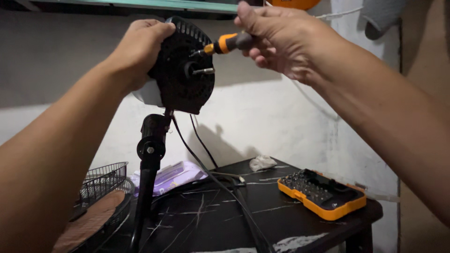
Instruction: The person uses a screwdriver to tighten screws on the rear housing of an electric fan motor. They repeatedly rotate the screwdriver while holding the motor housing steady, then briefly switch to a different screwdriver bit before continuing to tighten the same screws.
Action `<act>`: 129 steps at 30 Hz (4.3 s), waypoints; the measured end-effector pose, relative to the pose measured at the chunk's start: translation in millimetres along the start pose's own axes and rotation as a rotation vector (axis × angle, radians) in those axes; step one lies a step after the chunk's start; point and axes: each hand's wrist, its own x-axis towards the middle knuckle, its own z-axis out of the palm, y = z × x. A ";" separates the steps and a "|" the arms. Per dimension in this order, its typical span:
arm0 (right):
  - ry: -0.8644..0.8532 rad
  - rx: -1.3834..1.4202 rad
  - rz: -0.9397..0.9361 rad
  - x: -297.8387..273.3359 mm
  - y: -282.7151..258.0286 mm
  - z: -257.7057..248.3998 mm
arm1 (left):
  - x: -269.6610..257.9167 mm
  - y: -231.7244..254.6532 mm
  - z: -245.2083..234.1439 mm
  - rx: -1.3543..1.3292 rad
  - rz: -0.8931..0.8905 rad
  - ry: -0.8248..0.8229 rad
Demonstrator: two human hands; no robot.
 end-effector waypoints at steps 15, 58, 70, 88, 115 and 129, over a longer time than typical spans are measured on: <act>-0.313 -0.096 -0.239 -0.3 -2.5 -24.2 | 0.3 0.5 -4.7 0.108 0.020 -0.038; 0.077 -0.305 0.048 -25.7 -0.2 6.6 | -0.3 -8.6 -11.8 0.102 0.134 -0.019; 0.118 0.461 0.449 5.6 8.3 2.5 | -3.4 -4.5 -10.1 0.097 0.093 0.022; -0.004 -0.035 0.387 -40.4 1.9 11.4 | -1.1 -6.5 -5.9 0.164 0.081 0.042; -0.127 0.500 0.671 -13.6 21.8 0.7 | 4.5 -20.4 -6.8 0.283 0.233 0.063; -0.094 0.358 0.529 -13.7 31.3 -1.7 | -16.7 -14.6 -0.5 0.356 0.286 0.058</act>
